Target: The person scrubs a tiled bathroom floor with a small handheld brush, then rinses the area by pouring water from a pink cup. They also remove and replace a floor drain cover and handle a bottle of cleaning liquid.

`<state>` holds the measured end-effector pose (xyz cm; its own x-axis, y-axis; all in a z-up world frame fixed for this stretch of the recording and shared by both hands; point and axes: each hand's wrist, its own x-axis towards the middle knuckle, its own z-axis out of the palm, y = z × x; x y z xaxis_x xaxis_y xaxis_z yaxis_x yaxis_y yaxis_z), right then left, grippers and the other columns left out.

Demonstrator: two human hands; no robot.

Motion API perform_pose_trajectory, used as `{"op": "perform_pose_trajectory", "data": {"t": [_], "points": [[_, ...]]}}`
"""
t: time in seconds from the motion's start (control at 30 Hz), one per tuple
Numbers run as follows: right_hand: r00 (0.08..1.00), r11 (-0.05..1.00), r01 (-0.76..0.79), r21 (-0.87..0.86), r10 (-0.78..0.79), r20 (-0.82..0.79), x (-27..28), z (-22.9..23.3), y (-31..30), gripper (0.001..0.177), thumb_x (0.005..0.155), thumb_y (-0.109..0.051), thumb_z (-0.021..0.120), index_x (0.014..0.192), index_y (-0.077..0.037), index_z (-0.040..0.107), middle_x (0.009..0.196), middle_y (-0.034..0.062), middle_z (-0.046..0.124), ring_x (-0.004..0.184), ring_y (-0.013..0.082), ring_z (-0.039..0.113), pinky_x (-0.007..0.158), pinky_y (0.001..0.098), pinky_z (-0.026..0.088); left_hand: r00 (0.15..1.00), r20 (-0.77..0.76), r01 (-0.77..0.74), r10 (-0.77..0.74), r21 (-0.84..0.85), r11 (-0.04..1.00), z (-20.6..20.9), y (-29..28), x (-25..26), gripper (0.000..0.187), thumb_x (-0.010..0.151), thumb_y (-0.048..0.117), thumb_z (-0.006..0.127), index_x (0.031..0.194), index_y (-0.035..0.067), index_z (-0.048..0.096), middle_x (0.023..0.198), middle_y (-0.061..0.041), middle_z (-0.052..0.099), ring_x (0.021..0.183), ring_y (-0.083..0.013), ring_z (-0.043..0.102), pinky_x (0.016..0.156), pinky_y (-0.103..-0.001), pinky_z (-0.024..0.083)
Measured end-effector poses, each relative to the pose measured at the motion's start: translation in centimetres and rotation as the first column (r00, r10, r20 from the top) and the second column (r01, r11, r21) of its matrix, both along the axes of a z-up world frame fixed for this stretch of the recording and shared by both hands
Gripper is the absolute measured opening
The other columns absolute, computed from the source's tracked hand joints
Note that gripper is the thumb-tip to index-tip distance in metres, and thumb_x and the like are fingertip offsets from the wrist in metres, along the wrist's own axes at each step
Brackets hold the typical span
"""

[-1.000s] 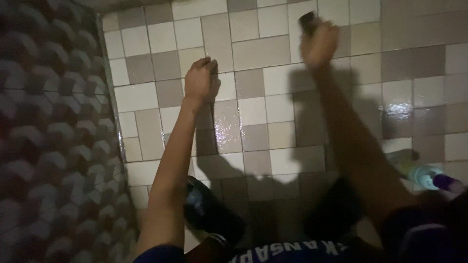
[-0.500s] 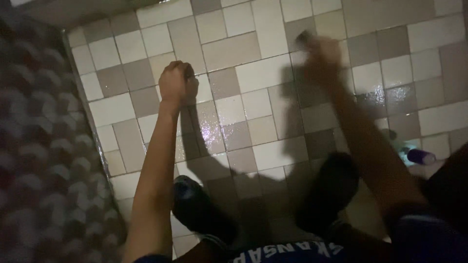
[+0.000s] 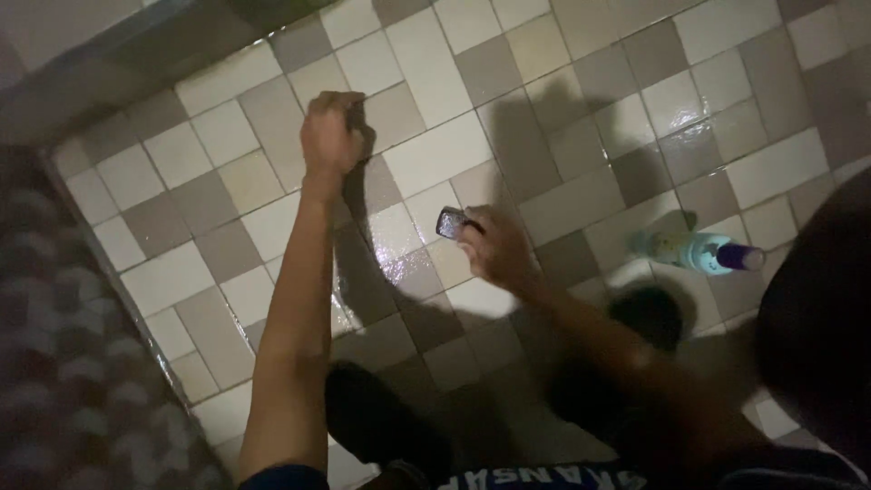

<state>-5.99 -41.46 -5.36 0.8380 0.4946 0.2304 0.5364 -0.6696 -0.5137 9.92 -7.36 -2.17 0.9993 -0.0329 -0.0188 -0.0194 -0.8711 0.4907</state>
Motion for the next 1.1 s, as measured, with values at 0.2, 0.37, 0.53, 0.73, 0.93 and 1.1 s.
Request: {"op": "perform_pose_trajectory", "data": {"t": [0.2, 0.37, 0.53, 0.73, 0.93, 1.1], "points": [[0.977, 0.879, 0.213, -0.427, -0.201, 0.075, 18.3, -4.1, -8.4, 0.017, 0.100, -0.023, 0.068, 0.091, -0.010, 0.074, 0.088, 0.0116, 0.071, 0.083, 0.0334, 0.068, 0.071, 0.0464, 0.058, 0.966, 0.180, 0.205, -0.186, -0.092, 0.974, -1.5, -4.5, -0.1, 0.073, 0.064, -0.002, 0.057, 0.133, 0.005, 0.079, 0.125, -0.020, 0.078, 0.115, -0.0437, 0.065, 0.099, -0.051, 0.053], [0.887, 0.853, 0.083, -0.515, -0.299, -0.353, 29.3, -2.8, -10.3, 0.042, 0.087, -0.023, 0.085, 0.115, -0.015, 0.055, 0.105, 0.0111, 0.076, 0.094, 0.0294, 0.072, 0.073, 0.0472, 0.055, 0.985, 0.130, 0.134, -0.118, -0.126, 0.983, -0.5, -9.3, -2.7, 0.049, 0.086, 0.001, 0.059, 0.130, 0.008, 0.080, 0.126, -0.019, 0.079, 0.115, -0.0442, 0.066, 0.093, -0.058, 0.058], [0.950, 0.797, -0.222, -0.561, 0.048, -0.308, 30.7, 2.5, -13.0, 0.059, 0.090, -0.032, 0.083, 0.131, -0.001, 0.055, 0.109, 0.0255, 0.074, 0.094, 0.0442, 0.076, 0.069, 0.0573, 0.061, 0.983, 0.021, 0.184, -0.184, -0.001, 0.983, 0.4, -12.1, -3.3, 0.031, 0.085, 0.001, 0.056, 0.111, -0.001, 0.072, 0.111, -0.026, 0.073, 0.100, -0.0472, 0.067, 0.077, -0.057, 0.058], [0.967, 0.792, -0.210, -0.574, 0.081, -0.242, 28.5, 10.9, -19.9, 0.080, 0.073, -0.027, 0.091, 0.142, -0.006, 0.056, 0.122, 0.0250, 0.071, 0.104, 0.0447, 0.070, 0.079, 0.0569, 0.058, 0.968, 0.051, 0.251, -0.247, -0.121, 0.960, 2.4, -17.7, -4.8, 0.047, 0.094, 0.024, 0.059, 0.136, 0.014, 0.076, 0.123, -0.016, 0.078, 0.112, -0.0406, 0.071, 0.092, -0.052, 0.056], [0.982, 0.774, -0.189, -0.604, 0.147, -0.119, 30.2, 11.5, -28.1, 0.066, 0.078, -0.019, 0.077, 0.139, -0.005, 0.057, 0.109, 0.0269, 0.072, 0.094, 0.0472, 0.073, 0.061, 0.0585, 0.058, 0.863, 0.060, 0.489, -0.502, -0.354, 0.798, -1.4, -31.8, -9.6, 0.096, 0.085, 0.044, 0.087, 0.162, 0.001, 0.048, 0.152, -0.028, 0.063, 0.137, -0.0448, 0.062, 0.120, -0.052, 0.044], [0.990, 0.780, -0.090, -0.619, 0.001, -0.142, 30.2, 11.9, -30.1, 0.080, 0.071, -0.022, 0.092, 0.143, -0.006, 0.062, 0.120, 0.0241, 0.074, 0.101, 0.0447, 0.075, 0.070, 0.0563, 0.062, 0.782, 0.220, 0.607, -0.583, -0.484, 0.631, -0.9, -43.3, -15.9, 0.136, 0.070, 0.063, 0.096, 0.171, 0.000, 0.029, 0.173, -0.029, 0.044, 0.155, -0.0473, 0.051, 0.130, -0.055, 0.039]]}}
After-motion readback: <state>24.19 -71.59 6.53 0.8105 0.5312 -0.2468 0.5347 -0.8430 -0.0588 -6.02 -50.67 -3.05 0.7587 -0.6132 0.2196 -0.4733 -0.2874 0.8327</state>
